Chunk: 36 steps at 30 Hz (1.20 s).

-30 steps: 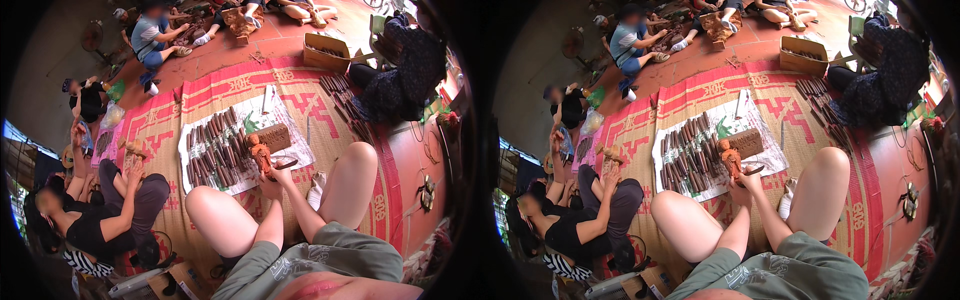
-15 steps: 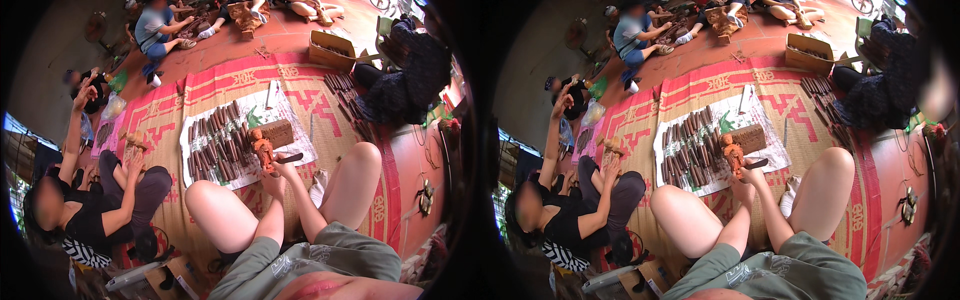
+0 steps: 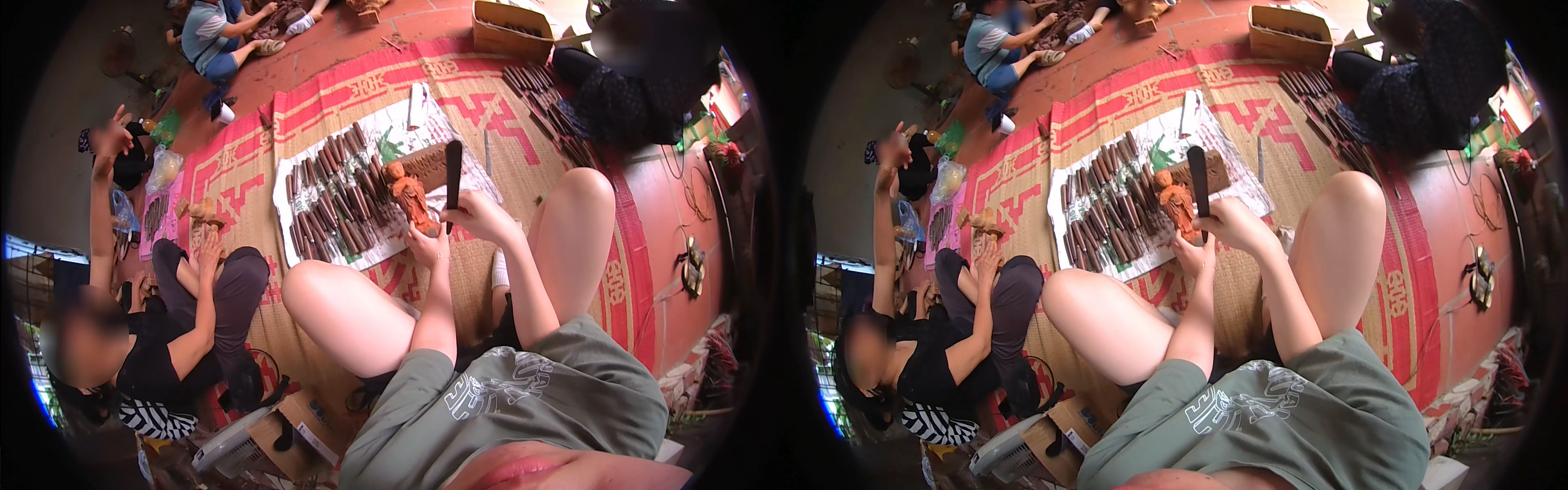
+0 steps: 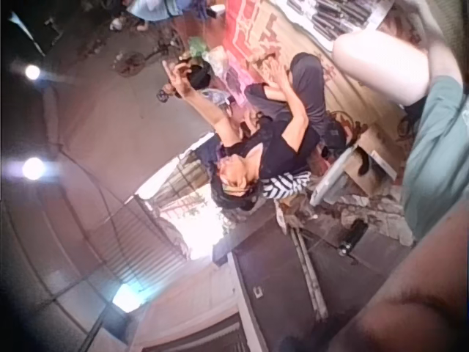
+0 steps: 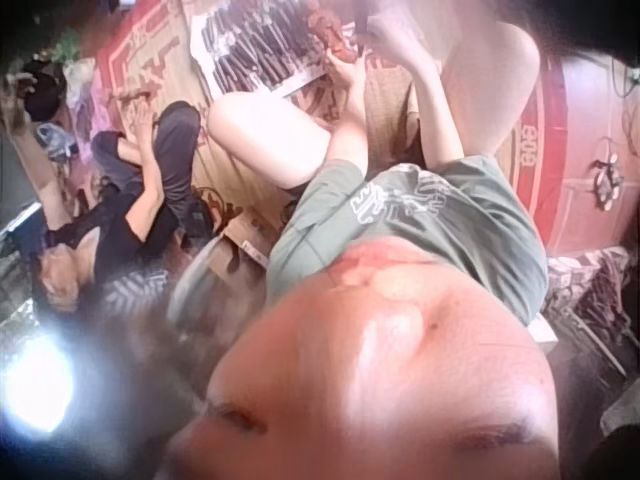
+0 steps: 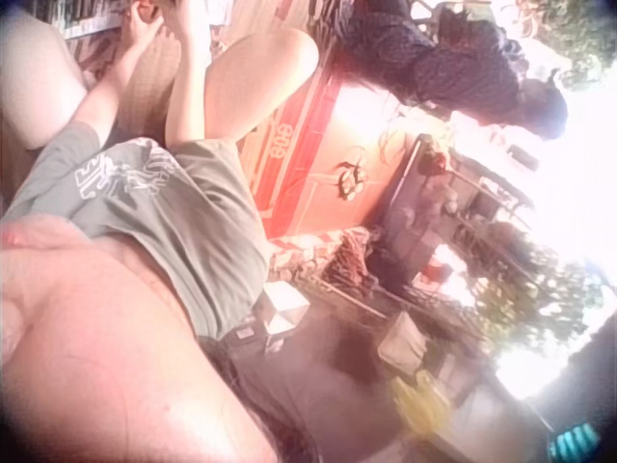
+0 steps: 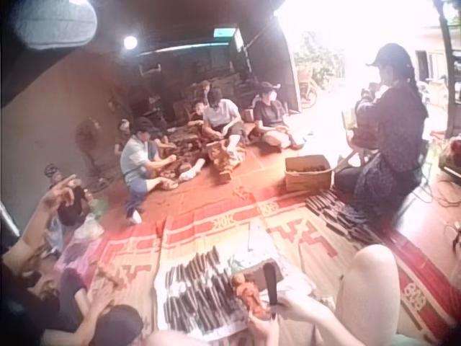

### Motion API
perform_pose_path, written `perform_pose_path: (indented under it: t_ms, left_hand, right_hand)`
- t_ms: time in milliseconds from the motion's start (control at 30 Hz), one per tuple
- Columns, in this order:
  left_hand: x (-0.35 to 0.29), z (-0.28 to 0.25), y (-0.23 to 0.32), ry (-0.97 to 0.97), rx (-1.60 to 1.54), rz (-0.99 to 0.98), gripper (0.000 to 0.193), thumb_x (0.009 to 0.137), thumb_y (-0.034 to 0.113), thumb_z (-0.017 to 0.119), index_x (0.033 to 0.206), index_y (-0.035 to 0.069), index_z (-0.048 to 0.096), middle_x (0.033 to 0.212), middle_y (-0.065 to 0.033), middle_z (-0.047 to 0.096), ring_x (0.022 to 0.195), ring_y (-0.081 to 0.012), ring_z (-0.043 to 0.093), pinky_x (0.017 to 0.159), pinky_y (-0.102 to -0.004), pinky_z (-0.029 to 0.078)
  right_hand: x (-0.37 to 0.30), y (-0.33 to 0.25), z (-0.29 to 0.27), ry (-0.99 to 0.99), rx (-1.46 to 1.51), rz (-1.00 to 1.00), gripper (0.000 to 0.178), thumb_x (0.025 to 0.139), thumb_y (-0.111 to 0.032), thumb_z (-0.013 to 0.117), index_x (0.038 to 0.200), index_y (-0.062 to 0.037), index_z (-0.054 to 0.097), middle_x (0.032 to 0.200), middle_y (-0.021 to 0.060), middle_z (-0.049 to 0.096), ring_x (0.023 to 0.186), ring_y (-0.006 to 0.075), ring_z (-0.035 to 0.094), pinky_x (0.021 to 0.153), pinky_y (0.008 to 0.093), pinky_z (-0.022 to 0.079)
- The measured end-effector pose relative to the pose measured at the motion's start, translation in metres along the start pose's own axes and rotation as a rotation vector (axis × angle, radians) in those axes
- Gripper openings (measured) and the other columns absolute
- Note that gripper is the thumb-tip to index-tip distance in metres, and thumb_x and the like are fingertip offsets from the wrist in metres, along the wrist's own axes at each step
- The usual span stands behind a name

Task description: The person sits on a mat and carves a small reddish-brown wooden figurine using a carving knife. They hold the figurine in one hand and the knife in the other, carefully shaping the wood while surrounded by other artisans.

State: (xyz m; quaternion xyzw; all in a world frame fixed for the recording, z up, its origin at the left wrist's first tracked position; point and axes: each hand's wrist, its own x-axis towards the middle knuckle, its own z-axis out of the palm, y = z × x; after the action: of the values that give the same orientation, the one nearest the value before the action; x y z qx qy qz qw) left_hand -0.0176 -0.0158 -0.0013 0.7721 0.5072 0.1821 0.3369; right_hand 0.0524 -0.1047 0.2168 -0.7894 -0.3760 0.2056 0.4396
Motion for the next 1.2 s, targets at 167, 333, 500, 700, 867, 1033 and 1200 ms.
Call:
perform_pose_path:
  t_ms: [167, 333, 500, 700, 867, 1033, 1200]
  left_hand:
    - [0.030, -0.011, 0.009, 0.272, -0.268, 0.362, 0.059, 0.078, 0.024, 0.068, 0.127, 0.004, 0.042, 0.125, -0.0191, 0.045, 0.115, -0.0345, 0.046, 0.092, -0.0462, 0.041]
    - [0.072, -0.131, 0.127, -0.374, -1.290, 0.081, 0.051, 0.094, 0.040, 0.046, 0.118, -0.005, 0.053, 0.100, -0.0137, 0.061, 0.079, -0.0187, 0.064, 0.072, -0.0289, 0.053]
    - [0.076, -0.224, 0.186, -0.588, -0.857, 0.332, 0.036, 0.093, 0.023, 0.054, 0.118, -0.002, 0.055, 0.094, -0.0084, 0.065, 0.077, -0.0117, 0.064, 0.066, -0.0240, 0.054]
    - [0.075, -0.259, 0.185, -0.678, -0.875, 0.403, 0.028, 0.087, 0.009, 0.061, 0.112, -0.003, 0.060, 0.090, -0.0071, 0.066, 0.076, -0.0095, 0.063, 0.065, -0.0238, 0.054]
    - [0.074, -0.246, 0.171, -0.594, -0.826, 0.374, 0.025, 0.084, 0.007, 0.065, 0.107, -0.003, 0.062, 0.090, -0.0068, 0.066, 0.079, -0.0094, 0.063, 0.066, -0.0228, 0.054]
    - [0.081, -0.240, 0.166, -0.581, -0.887, 0.315, 0.018, 0.084, 0.007, 0.065, 0.100, -0.002, 0.063, 0.085, -0.0060, 0.066, 0.068, -0.0102, 0.063, 0.063, -0.0224, 0.054]
    - [0.108, -0.229, 0.144, -0.496, -1.010, 0.138, 0.012, 0.085, 0.004, 0.064, 0.095, -0.001, 0.060, 0.082, -0.0071, 0.065, 0.068, -0.0126, 0.064, 0.064, -0.0243, 0.056]
  right_hand:
    - [-0.011, -0.015, -0.004, -0.006, -0.033, -0.027, 0.026, 0.083, -0.020, 0.066, 0.078, 0.0048, 0.061, 0.061, 0.0196, 0.055, 0.052, 0.0277, 0.053, 0.053, 0.0369, 0.043]
    - [-0.017, -0.020, -0.004, 0.051, 0.027, -0.145, 0.029, 0.087, -0.020, 0.063, 0.069, 0.0015, 0.060, 0.052, 0.0126, 0.052, 0.045, 0.0199, 0.049, 0.048, 0.0337, 0.040]
    - [-0.013, -0.016, 0.002, -0.059, 0.068, -0.110, 0.032, 0.089, -0.027, 0.062, 0.073, 0.0019, 0.063, 0.054, 0.0127, 0.056, 0.048, 0.0186, 0.056, 0.048, 0.0333, 0.043]
    - [-0.014, -0.017, 0.010, -0.152, 0.209, -0.073, 0.033, 0.088, -0.026, 0.062, 0.072, 0.0018, 0.063, 0.055, 0.0101, 0.056, 0.048, 0.0155, 0.051, 0.048, 0.0323, 0.041]
    - [-0.015, -0.022, 0.005, -0.139, 0.163, -0.068, 0.033, 0.088, -0.026, 0.063, 0.072, 0.0025, 0.063, 0.053, 0.0084, 0.053, 0.047, 0.0131, 0.049, 0.048, 0.0316, 0.040]
    - [-0.008, -0.005, 0.009, -0.025, 0.171, -0.135, 0.037, 0.088, -0.028, 0.063, 0.067, 0.0025, 0.061, 0.055, 0.0077, 0.055, 0.047, 0.0131, 0.052, 0.046, 0.0311, 0.040]
    - [-0.008, -0.005, 0.009, 0.095, 0.492, -0.009, 0.022, 0.087, -0.014, 0.063, 0.095, 0.0074, 0.063, 0.072, 0.0065, 0.062, 0.050, 0.0102, 0.054, 0.044, 0.0252, 0.044]
